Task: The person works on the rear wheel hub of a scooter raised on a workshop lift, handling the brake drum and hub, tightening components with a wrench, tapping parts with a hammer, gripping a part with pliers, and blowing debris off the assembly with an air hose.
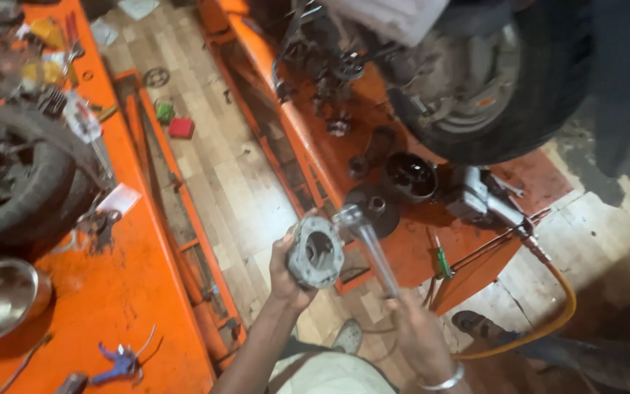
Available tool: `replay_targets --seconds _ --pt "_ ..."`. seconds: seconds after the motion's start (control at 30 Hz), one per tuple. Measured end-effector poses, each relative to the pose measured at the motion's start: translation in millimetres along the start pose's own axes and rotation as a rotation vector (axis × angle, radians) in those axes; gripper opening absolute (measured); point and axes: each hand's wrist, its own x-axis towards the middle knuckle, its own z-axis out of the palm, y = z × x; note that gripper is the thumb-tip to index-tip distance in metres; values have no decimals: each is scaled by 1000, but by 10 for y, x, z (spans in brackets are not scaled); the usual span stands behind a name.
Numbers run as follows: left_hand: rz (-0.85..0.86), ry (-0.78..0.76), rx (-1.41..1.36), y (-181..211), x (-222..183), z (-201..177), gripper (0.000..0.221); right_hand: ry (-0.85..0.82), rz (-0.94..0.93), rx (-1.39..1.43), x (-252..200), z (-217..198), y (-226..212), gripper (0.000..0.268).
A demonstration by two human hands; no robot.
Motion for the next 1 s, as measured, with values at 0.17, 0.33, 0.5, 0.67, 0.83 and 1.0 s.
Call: replay_targets --seconds 0.17,0.33,0.5,0.67,0.83,1.0 --pt "71 17 38 34 31 -60 76 97 -30 450 -313 287 498 20" --pt "1 -50 -7 59 102 28 80 -271 51 -151 -400 358 389 16" --pt "11 -22 27 47 121 22 85 177 -524 -30 -284 402 493 7" --pt "-8 -55 27 36 140 28 85 -107 299 157 -339 354 233 19" --pt "32 -95 26 15 161 79 85 87 -522 -135 -267 349 351 14" --pt "64 345 104 -266 148 -269 51 -6 170 148 -289 -10 -92 38"
